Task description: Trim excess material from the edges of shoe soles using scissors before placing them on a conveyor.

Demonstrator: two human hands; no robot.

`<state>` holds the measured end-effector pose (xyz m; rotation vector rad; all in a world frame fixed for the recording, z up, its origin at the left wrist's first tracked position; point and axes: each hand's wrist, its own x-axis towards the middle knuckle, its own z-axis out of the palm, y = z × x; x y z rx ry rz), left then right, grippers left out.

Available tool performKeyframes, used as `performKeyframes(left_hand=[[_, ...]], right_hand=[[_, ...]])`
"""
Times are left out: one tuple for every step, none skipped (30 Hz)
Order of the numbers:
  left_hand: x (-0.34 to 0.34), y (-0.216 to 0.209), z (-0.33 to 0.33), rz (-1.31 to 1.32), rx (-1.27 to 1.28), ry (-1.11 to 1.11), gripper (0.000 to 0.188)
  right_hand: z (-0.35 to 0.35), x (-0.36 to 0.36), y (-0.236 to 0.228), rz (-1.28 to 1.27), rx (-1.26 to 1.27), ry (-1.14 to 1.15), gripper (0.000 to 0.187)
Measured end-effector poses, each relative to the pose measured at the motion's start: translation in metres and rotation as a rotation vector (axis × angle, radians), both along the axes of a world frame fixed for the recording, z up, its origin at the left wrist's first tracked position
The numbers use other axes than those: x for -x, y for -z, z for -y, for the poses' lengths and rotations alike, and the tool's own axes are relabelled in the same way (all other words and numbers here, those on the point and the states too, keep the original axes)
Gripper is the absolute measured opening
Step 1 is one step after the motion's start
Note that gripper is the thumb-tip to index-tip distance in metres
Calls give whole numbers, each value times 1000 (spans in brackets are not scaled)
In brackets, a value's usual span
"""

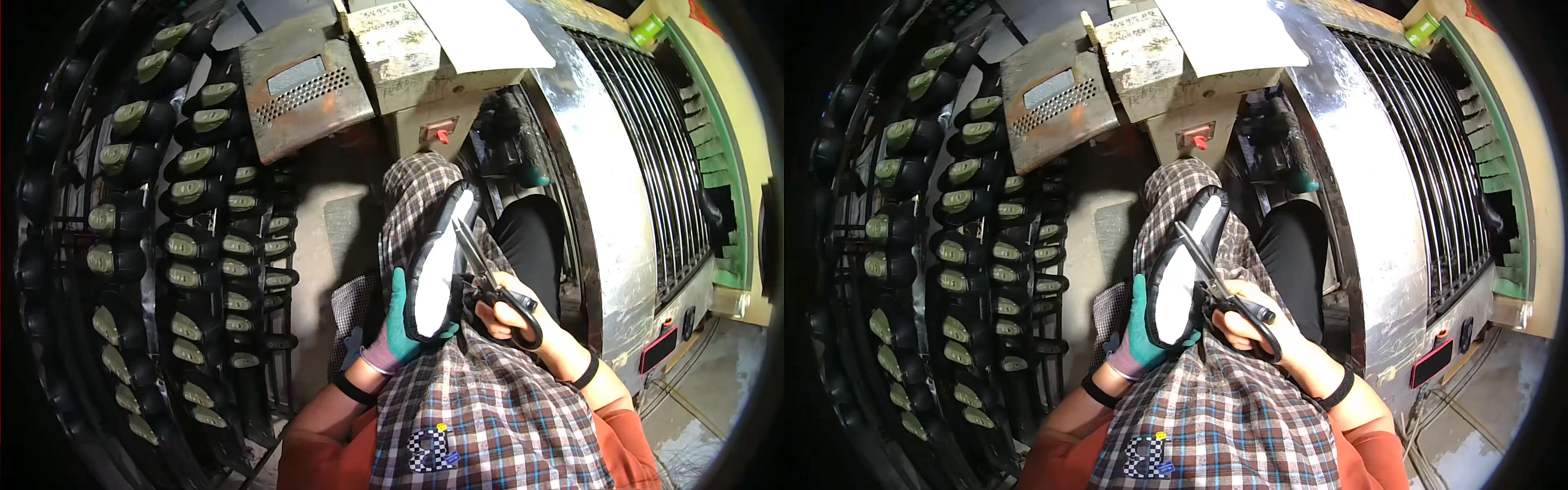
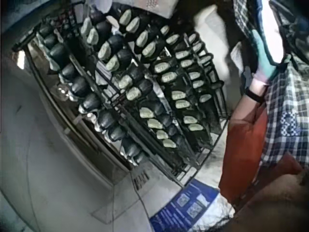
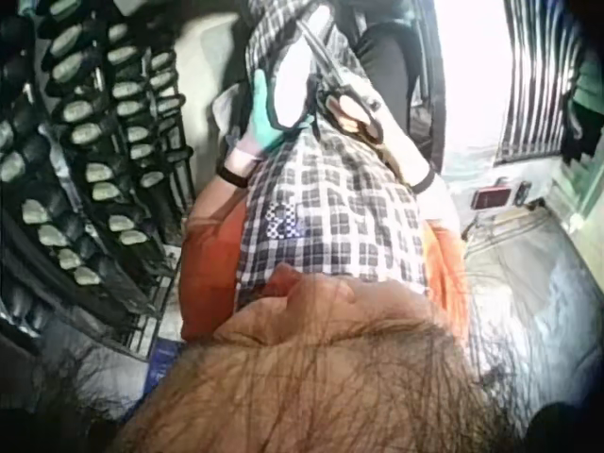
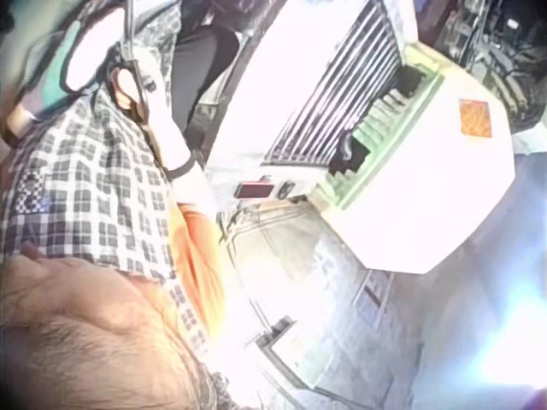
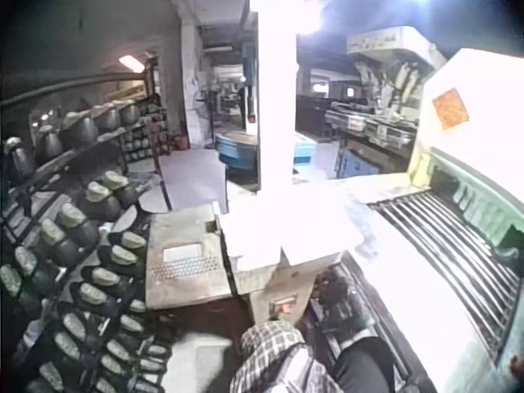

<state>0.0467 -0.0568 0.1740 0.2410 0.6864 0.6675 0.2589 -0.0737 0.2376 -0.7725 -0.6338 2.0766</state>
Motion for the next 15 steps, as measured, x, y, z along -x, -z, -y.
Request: performKeyframes(left_hand=[[-4, 6, 1, 6, 6, 3, 75], [-7, 10, 2, -25, -74, 20, 75], [-9, 11, 3, -60, -152, 39, 75], [-11, 12, 2, -60, -148, 40, 75], [-13, 13, 1, 125, 83, -24, 76], [-15, 14, 1, 310, 313, -91, 76], [-15, 16, 1, 313, 315, -94, 76], [-14, 18, 3, 333, 325, -84, 77], [-14, 19, 4, 354, 336, -76, 79], [-16, 7, 2, 357, 338, -77, 79], [-17, -8, 1, 144, 169, -51, 80], [-18, -19, 0, -72, -1, -30, 82], [-16, -15, 0, -73, 3, -34, 82], [-12, -6, -2, 84, 169, -17, 83], [-9, 0, -2, 242, 331, -1, 85]], right_hand=[[-2, -3, 0, 39, -23, -24, 46], [-5, -3, -1, 59, -34, -7, 43], [-7, -3, -1, 59, -29, -4, 43], [-10, -2, -1, 66, -35, -18, 42], [-12, -1, -2, 73, -42, -32, 41], [-13, 2, -5, 97, -20, -9, 39], [-14, 1, -5, 99, -18, -13, 39], [-14, 0, -4, 82, 5, -36, 39], [-14, -3, -6, 66, 30, -62, 39], [-9, -2, -12, 48, 117, -29, 38], [-9, -8, -11, 72, 117, -77, 39], [-7, -10, -14, 270, -17, -67, 40], [-4, -12, -17, 466, -153, -56, 41], [0, -17, -13, 676, -337, -26, 43], [-2, -25, -23, 902, -341, -142, 48]])
